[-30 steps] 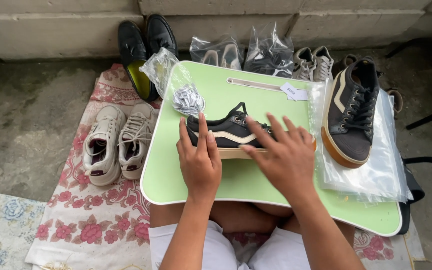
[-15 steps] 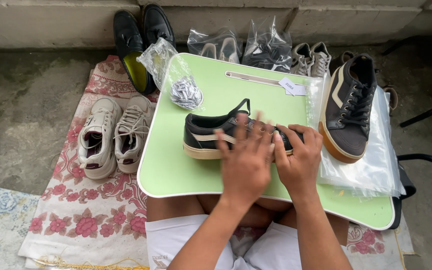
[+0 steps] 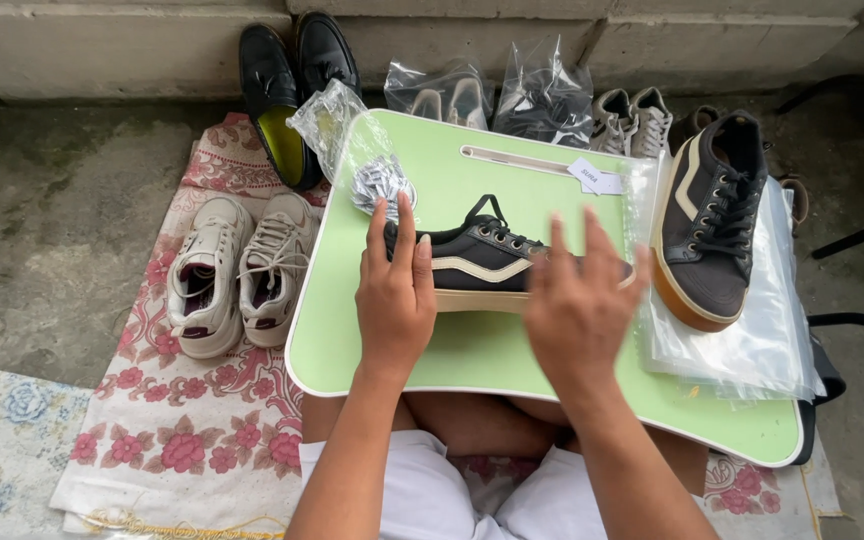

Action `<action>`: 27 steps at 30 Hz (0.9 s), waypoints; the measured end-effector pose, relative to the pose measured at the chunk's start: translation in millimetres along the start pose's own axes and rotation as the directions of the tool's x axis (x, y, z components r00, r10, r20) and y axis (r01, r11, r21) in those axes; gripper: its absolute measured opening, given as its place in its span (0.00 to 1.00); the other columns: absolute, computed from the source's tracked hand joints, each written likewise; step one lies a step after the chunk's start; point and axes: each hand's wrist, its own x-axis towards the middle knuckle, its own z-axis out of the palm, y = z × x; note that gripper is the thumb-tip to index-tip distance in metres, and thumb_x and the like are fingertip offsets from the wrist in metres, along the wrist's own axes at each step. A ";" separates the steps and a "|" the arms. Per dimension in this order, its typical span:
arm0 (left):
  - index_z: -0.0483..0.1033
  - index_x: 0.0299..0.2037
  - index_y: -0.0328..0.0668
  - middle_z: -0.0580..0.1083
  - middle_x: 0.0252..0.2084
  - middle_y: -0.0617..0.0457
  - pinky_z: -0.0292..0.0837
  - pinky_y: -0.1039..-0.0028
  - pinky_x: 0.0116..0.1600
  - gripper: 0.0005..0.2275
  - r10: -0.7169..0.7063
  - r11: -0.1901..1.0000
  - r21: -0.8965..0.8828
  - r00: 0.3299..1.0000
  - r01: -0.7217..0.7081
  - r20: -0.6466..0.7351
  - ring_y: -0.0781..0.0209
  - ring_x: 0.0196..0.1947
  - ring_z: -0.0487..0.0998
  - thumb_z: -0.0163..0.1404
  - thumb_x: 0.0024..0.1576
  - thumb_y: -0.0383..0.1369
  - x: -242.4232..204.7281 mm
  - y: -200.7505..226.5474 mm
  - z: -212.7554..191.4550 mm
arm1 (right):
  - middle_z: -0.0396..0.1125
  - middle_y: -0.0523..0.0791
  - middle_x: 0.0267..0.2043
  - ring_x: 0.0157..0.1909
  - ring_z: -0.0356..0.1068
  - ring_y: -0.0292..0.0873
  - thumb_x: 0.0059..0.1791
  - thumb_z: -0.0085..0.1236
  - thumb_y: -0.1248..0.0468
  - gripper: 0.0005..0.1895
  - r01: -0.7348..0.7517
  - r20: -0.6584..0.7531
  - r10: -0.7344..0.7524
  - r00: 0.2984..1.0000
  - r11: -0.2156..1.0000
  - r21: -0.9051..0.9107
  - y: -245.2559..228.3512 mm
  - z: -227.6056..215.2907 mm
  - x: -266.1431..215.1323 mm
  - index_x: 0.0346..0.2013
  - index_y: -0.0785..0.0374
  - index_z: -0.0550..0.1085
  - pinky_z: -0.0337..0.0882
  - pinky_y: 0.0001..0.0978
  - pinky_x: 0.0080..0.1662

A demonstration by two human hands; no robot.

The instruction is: The person rubs their hands along the sides and back of a black sneaker, turns it over, and then places it next to a second sneaker on a green table.

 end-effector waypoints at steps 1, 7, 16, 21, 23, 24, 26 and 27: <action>0.58 0.73 0.54 0.60 0.72 0.43 0.73 0.45 0.56 0.21 -0.003 1.000 0.003 1.000 0.003 0.004 0.37 0.63 0.70 0.38 0.69 0.37 -1.8 0.2 -1.8 | 0.69 0.56 0.61 0.61 0.68 0.54 0.58 0.51 0.59 0.18 -0.002 0.005 0.002 1.000 1.000 0.003 -17.8 4.2 -0.1 0.59 0.62 0.77 0.53 0.57 0.66; 0.55 0.74 0.59 0.59 0.72 0.47 0.72 0.44 0.56 0.22 -0.045 0.999 0.008 0.997 0.045 0.069 0.39 0.64 0.69 0.36 0.69 0.39 4.7 -1.7 -3.3 | 0.68 0.49 0.65 0.68 0.64 0.51 0.59 0.39 0.52 0.23 0.230 0.013 -0.240 0.971 0.942 0.245 -48.5 9.5 9.6 0.62 0.60 0.73 0.54 0.55 0.68; 0.58 0.73 0.55 0.61 0.71 0.44 0.71 0.44 0.58 0.21 -0.038 0.998 -0.050 0.998 0.041 0.057 0.39 0.66 0.67 0.35 0.69 0.37 -1.8 6.6 -10.3 | 0.73 0.44 0.51 0.57 0.72 0.48 0.58 0.46 0.40 0.24 -0.280 0.364 0.176 0.915 0.924 0.259 62.0 14.7 -33.3 0.54 0.50 0.80 0.67 0.41 0.56; 0.59 0.73 0.49 0.57 0.73 0.41 0.64 0.43 0.61 0.21 -0.062 0.990 0.118 0.994 0.072 -0.086 0.37 0.67 0.67 0.35 0.69 0.35 -11.2 13.4 4.8 | 0.73 0.48 0.43 0.50 0.73 0.50 0.57 0.48 0.43 0.25 -0.268 0.341 0.145 0.929 0.899 0.348 63.9 14.3 -27.5 0.50 0.59 0.82 0.71 0.40 0.51; 0.56 0.74 0.45 0.54 0.75 0.41 0.51 0.40 0.65 0.22 -0.050 0.972 0.223 0.991 0.077 -0.125 0.39 0.71 0.59 0.34 0.69 0.33 -17.6 22.9 15.4 | 0.74 0.48 0.43 0.50 0.74 0.50 0.53 0.53 0.39 0.28 -0.264 0.354 0.142 0.924 0.908 0.324 67.2 17.3 -31.0 0.49 0.58 0.82 0.71 0.40 0.51; 0.54 0.75 0.41 0.52 0.77 0.42 0.37 0.38 0.69 0.23 -0.033 0.942 0.324 0.986 0.085 -0.162 0.40 0.75 0.52 0.33 0.68 0.32 -20.1 27.4 20.7 | 0.74 0.47 0.44 0.51 0.74 0.50 0.49 0.57 0.35 0.31 -0.260 0.368 0.140 0.919 0.918 0.300 68.7 19.2 -32.1 0.49 0.57 0.82 0.71 0.40 0.51; 0.57 0.73 0.42 0.52 0.77 0.42 0.32 0.39 0.69 0.22 0.099 0.947 0.316 0.984 -0.048 -0.146 0.39 0.76 0.47 0.36 0.67 0.32 -28.9 40.3 27.5 | 0.74 0.47 0.44 0.50 0.74 0.49 0.50 0.55 0.35 0.31 -0.258 0.381 0.132 0.915 0.918 0.301 67.7 16.3 -28.4 0.49 0.56 0.82 0.72 0.39 0.51; 0.61 0.71 0.43 0.52 0.77 0.43 0.27 0.39 0.70 0.22 0.228 0.935 0.307 0.965 -0.180 -0.129 0.37 0.78 0.42 0.39 0.66 0.33 -33.1 46.4 30.8 | 0.73 0.47 0.43 0.50 0.74 0.48 0.51 0.53 0.35 0.31 -0.257 0.396 0.125 0.910 0.918 0.301 66.9 15.0 -26.5 0.49 0.56 0.82 0.72 0.38 0.50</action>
